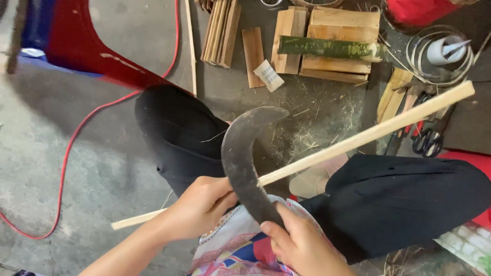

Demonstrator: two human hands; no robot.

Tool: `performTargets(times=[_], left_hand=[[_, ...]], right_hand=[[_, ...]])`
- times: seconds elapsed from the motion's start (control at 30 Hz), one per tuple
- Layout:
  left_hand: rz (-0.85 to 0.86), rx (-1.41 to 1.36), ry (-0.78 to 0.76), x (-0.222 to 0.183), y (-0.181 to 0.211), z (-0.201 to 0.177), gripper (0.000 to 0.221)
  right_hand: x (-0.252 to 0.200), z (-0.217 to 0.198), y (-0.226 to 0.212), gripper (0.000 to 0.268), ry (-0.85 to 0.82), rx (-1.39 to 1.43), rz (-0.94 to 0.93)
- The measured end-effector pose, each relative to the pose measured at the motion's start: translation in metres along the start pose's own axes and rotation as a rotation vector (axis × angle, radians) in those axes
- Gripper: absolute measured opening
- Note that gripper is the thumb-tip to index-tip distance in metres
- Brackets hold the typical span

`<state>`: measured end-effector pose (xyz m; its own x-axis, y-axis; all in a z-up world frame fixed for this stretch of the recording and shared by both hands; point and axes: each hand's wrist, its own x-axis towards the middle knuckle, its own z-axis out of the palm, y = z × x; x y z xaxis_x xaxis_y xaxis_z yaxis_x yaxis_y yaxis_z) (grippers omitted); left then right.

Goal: Shaving thin strips of bamboo using a curved blade or sickle to prepare them for craft use.

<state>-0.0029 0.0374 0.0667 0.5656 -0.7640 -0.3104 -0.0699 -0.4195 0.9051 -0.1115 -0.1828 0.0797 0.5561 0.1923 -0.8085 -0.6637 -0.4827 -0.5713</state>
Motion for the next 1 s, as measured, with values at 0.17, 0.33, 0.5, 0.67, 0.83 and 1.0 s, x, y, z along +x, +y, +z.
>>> performTargets(times=[0.17, 0.33, 0.5, 0.67, 0.83, 1.0], left_hand=[[-0.051, -0.017, 0.025, 0.004, 0.001, 0.005, 0.019], [-0.127, -0.016, 0.010, -0.040, 0.008, -0.020, 0.024], [-0.186, 0.057, 0.005, -0.036, 0.008, -0.042, 0.023], [-0.359, 0.062, 0.053, 0.000, 0.010, -0.040, 0.028], [-0.392, -0.035, 0.118, 0.020, 0.011, -0.027, 0.027], [-0.312, -0.013, 0.198, 0.040, -0.006, -0.007, 0.023]], right_hand=[[0.007, 0.008, 0.005, 0.022, -0.007, 0.526, 0.161], [0.006, -0.049, 0.090, 0.040, 0.333, 0.693, 0.073], [-0.018, -0.089, 0.083, 0.042, 0.959, 0.481, -0.284], [-0.027, -0.069, 0.039, 0.059, 0.639, 0.614, -0.371], [-0.024, -0.032, 0.040, 0.065, 0.348, 0.575, -0.316], [0.002, -0.010, 0.021, 0.072, -0.023, 0.309, -0.165]])
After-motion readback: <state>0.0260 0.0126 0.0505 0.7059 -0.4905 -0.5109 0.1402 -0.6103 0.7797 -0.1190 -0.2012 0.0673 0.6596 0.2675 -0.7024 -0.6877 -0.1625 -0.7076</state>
